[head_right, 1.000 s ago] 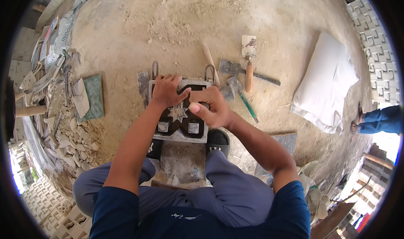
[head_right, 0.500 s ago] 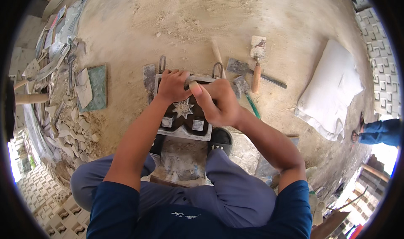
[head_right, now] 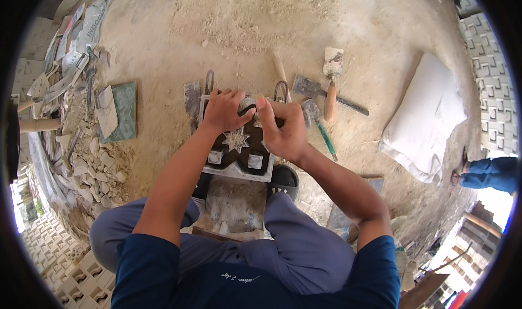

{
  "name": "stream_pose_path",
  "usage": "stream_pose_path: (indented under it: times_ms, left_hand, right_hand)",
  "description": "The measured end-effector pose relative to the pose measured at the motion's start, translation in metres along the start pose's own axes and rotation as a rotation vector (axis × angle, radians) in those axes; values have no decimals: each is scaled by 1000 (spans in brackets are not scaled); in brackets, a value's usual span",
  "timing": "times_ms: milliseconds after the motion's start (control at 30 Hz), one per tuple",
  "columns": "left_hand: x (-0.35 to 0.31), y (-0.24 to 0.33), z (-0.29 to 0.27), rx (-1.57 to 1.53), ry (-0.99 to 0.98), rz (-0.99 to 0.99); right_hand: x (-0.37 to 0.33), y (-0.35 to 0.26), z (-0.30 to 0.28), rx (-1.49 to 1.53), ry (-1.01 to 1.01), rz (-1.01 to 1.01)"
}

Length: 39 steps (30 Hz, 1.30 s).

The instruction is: The person cleans sand and debris from a star-patterned tile mold and then uses a small chisel and a wooden mallet to carve or clear out the interior details of the tile.

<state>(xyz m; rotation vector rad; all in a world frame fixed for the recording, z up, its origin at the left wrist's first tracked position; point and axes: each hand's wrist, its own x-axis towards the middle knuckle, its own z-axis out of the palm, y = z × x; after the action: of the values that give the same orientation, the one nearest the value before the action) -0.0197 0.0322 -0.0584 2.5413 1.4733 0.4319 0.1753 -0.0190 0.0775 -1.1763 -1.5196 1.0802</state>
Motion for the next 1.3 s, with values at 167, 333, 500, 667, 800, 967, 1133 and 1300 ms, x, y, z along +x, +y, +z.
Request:
stream_pose_path:
  times_ms: [167,333,500,667,800,967,1133,1300]
  left_hand:
    - [-1,-2,-4,-8,-42,-19]
    - [-3,-1,-1,-25,-10,-20]
    - [1,-3,-4,-12,-41,-16]
    - [-8,-4,-2,-57,-1,-26]
    - [0,-1,-5,-33,-36,-19]
    - [-1,-6,-5,-41,-26,-15]
    - [-2,-4,0,-75,-16,-15]
    - [-5,-5,-1,-56,81,33]
  right_hand:
    - [-9,-10,8,-74,-80,-109]
    - [-5,-13,10,-42,16,-13]
    - [-11,8,18,-118,123,-20]
    - [-10,-15,11,10,56,52]
    - [-8,2,8,72,68,-45]
    - [1,-29,-5,150,-38,-175]
    - [9,16,-1,213,-171,-107]
    - [2,11,-5,283,-118,-191]
